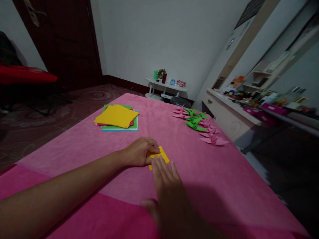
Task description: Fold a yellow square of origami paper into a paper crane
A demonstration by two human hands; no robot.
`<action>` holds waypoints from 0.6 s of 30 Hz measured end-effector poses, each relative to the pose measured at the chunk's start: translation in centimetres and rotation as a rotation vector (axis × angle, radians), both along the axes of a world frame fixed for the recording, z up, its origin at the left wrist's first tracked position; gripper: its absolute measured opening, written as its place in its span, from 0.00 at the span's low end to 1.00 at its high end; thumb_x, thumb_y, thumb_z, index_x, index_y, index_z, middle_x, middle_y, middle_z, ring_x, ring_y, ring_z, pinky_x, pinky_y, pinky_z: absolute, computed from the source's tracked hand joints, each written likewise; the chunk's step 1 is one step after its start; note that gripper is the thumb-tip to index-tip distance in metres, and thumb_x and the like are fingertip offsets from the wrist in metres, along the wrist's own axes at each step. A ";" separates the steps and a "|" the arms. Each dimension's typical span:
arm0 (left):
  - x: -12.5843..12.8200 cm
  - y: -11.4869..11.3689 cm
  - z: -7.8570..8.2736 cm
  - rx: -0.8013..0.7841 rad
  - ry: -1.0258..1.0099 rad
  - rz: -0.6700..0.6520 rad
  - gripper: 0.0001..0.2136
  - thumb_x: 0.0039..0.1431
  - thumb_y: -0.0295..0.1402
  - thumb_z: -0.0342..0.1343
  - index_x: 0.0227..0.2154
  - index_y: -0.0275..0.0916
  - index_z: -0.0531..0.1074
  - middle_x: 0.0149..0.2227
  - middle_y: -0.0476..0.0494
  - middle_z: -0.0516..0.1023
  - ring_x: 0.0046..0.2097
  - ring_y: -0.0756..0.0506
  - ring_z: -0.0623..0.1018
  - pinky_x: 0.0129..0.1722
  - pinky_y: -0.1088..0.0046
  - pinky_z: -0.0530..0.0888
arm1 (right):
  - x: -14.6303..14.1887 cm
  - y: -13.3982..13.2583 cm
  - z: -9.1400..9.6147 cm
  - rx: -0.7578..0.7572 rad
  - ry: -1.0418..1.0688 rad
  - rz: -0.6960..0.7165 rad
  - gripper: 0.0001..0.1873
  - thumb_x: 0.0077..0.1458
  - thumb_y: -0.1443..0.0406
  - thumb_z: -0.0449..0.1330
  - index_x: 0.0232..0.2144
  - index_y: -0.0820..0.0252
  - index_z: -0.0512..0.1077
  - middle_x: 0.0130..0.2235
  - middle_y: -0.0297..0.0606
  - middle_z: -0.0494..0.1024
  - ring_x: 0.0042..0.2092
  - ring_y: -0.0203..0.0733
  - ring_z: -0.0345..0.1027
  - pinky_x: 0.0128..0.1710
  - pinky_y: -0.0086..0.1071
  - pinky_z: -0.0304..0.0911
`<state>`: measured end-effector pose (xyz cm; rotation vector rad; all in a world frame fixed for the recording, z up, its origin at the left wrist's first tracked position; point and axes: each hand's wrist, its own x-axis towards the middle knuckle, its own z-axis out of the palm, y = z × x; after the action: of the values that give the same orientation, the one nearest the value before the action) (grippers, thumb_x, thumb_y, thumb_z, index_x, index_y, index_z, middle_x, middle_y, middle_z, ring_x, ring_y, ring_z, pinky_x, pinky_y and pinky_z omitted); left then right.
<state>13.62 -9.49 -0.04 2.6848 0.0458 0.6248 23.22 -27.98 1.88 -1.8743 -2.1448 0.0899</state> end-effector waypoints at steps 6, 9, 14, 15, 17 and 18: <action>-0.4 0.7 -0.3 0.011 0.076 -0.055 0.23 0.48 0.37 0.60 0.50 0.42 0.70 0.44 0.39 0.74 0.45 0.43 0.72 0.47 0.66 0.67 | -2.7 -0.7 -1.8 -0.066 0.102 -0.020 0.49 0.47 0.48 0.57 0.61 0.77 0.50 0.63 0.57 0.46 0.65 0.58 0.35 0.62 0.54 0.37; -0.4 0.9 -0.3 0.003 0.083 -0.068 0.25 0.48 0.39 0.60 0.51 0.43 0.69 0.45 0.39 0.73 0.46 0.42 0.72 0.47 0.66 0.67 | -2.7 -0.6 -2.2 -0.050 0.113 -0.024 0.51 0.48 0.46 0.56 0.61 0.78 0.48 0.64 0.58 0.44 0.65 0.57 0.32 0.63 0.52 0.38; -0.5 0.9 -0.2 -0.003 0.079 -0.092 0.25 0.47 0.45 0.60 0.50 0.45 0.70 0.44 0.39 0.73 0.45 0.42 0.72 0.46 0.66 0.66 | -2.7 -0.8 -2.4 -0.035 0.114 -0.024 0.51 0.48 0.46 0.56 0.61 0.79 0.46 0.64 0.60 0.42 0.65 0.57 0.30 0.62 0.52 0.40; -0.5 0.9 -0.1 -0.005 0.082 -0.093 0.24 0.47 0.44 0.60 0.49 0.45 0.71 0.44 0.39 0.73 0.46 0.42 0.72 0.47 0.66 0.66 | -2.8 -0.8 -2.4 -0.033 0.113 -0.023 0.51 0.48 0.46 0.56 0.61 0.79 0.46 0.64 0.60 0.42 0.65 0.58 0.30 0.62 0.52 0.39; -0.5 0.9 0.0 -0.015 0.084 -0.094 0.22 0.48 0.44 0.60 0.48 0.46 0.72 0.44 0.39 0.73 0.46 0.42 0.72 0.47 0.66 0.66 | -2.9 -0.8 -2.6 -0.026 0.108 -0.023 0.52 0.48 0.46 0.57 0.61 0.80 0.46 0.63 0.62 0.43 0.65 0.59 0.30 0.62 0.54 0.39; -0.6 0.9 0.0 -0.021 0.082 -0.095 0.22 0.48 0.44 0.60 0.47 0.46 0.73 0.45 0.39 0.73 0.46 0.42 0.72 0.47 0.66 0.66 | -2.9 -0.8 -2.7 -0.022 0.106 -0.028 0.53 0.47 0.46 0.57 0.61 0.80 0.46 0.63 0.63 0.43 0.65 0.60 0.29 0.62 0.55 0.40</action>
<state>13.06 -8.60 0.01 2.6730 -0.0529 0.4826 20.30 -28.83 -0.78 -1.8675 -2.0548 0.2022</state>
